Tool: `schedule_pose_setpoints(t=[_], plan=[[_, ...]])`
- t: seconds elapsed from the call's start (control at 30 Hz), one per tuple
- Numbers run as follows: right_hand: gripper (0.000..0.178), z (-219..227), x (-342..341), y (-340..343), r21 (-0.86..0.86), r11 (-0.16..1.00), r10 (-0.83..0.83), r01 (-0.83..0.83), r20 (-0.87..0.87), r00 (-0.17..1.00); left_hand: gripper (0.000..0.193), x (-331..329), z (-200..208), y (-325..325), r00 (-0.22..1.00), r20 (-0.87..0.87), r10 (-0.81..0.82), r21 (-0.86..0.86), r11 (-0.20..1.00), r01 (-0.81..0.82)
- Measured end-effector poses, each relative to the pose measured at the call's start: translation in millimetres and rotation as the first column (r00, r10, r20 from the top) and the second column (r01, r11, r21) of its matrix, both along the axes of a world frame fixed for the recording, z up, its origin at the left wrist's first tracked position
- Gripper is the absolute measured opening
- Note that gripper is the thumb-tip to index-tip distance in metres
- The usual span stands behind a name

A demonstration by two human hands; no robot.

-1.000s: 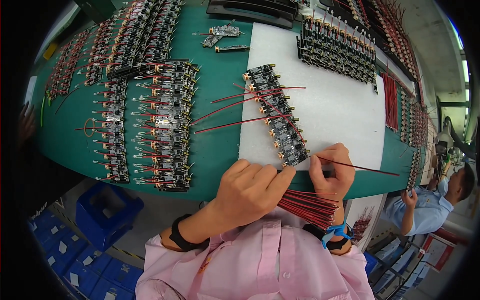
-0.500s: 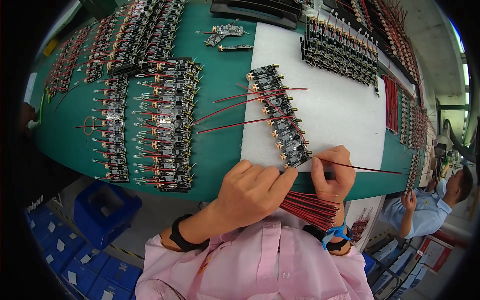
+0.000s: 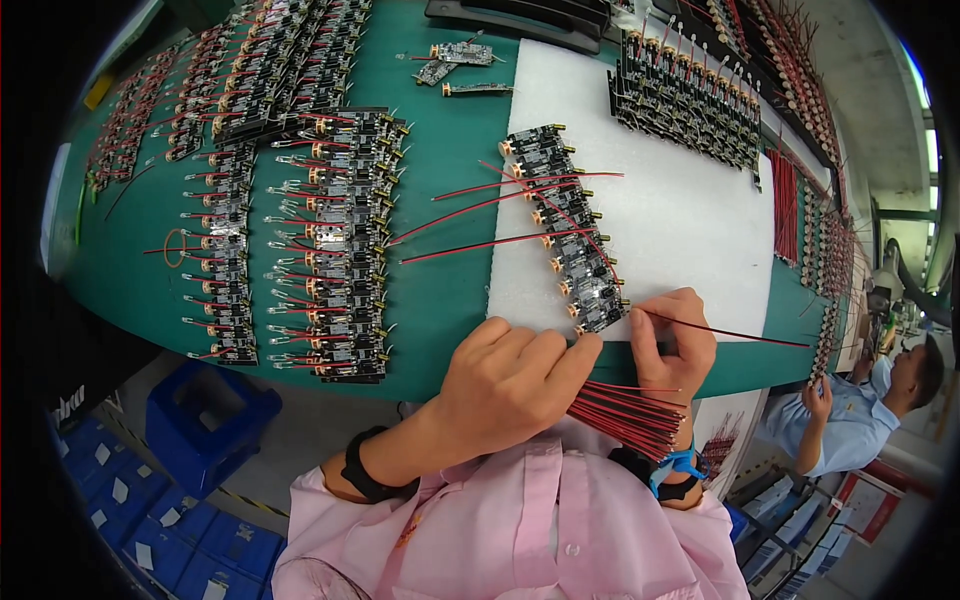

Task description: The person picks up a bundle of wires and inserts them one by one into circuit boards on a foam pad. After filling the boards, they set the bundle down and move the circuit boards to a different location on the table.

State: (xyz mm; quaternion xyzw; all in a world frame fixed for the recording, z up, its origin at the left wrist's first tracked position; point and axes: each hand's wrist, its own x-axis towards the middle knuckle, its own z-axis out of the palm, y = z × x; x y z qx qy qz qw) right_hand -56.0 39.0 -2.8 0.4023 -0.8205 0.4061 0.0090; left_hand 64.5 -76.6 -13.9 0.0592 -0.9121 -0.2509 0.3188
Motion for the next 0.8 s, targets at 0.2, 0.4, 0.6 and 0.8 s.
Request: schedule_pose_setpoints(t=[0.2, 0.4, 0.6, 0.8], plan=[[0.01, 0.4, 1.3, 1.4, 0.014, 1.0, -0.01, 0.009, 0.018, 1.0, 0.02, -0.1, 0.6, 0.3, 1.0, 0.013, -0.001, -0.001, 1.0, 0.001], [0.011, 1.4, -2.3, 2.2, 0.021, 0.999, 0.031, -0.03, -0.032, 0.999, 0.02, -0.5, 1.1, 0.4, 1.0, 0.022, -0.015, -0.01, 1.0, 0.015], [0.008, 5.9, -5.3, 2.8, 0.063, 0.996, 0.072, -0.066, -0.099, 0.993, 0.017, -1.7, 0.2, -0.6, 1.0, 0.018, -0.022, -0.021, 1.0, 0.022], [0.008, 8.3, -7.4, 1.9, 0.053, 0.993, 0.108, -0.106, -0.043, 0.993, 0.016, -3.6, 2.9, -0.6, 1.0, 0.01, -0.026, -0.024, 0.999, 0.026]])
